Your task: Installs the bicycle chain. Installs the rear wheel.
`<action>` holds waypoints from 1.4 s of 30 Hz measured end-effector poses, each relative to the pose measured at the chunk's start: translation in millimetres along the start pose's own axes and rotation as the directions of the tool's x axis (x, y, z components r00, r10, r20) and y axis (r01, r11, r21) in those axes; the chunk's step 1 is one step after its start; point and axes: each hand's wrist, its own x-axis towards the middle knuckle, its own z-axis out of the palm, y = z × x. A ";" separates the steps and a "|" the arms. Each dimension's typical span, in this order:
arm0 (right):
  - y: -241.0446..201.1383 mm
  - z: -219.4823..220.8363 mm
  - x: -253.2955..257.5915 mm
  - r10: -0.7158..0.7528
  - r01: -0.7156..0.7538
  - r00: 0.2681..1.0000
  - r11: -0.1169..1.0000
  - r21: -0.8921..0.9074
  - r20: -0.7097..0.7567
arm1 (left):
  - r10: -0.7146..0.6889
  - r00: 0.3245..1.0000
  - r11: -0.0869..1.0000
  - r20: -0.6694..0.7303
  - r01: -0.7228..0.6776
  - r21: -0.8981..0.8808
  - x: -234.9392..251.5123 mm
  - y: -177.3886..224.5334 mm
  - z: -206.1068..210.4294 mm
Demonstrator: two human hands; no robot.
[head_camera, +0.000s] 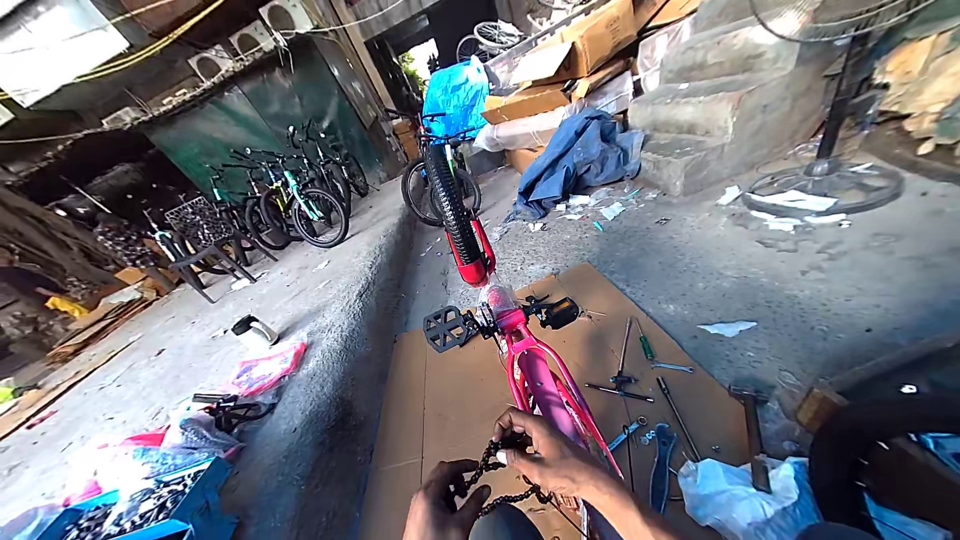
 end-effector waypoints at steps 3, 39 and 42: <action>-16.3 -5.9 9.4 0.039 -0.042 0.986 0.999 0.010 0.159 | 0.044 0.999 0.999 -0.004 -0.044 -0.020 1.4 1.0 3.6; 105.3 107.1 -147.9 0.268 -0.227 0.962 0.696 -0.682 -0.047 | -0.217 0.940 0.928 0.265 0.114 0.354 -23.8 -30.2 -29.4; 124.9 112.4 -157.0 0.257 -0.334 0.942 0.755 -0.565 -0.214 | -0.024 0.984 0.919 0.177 -0.048 0.392 -23.9 -28.0 -32.9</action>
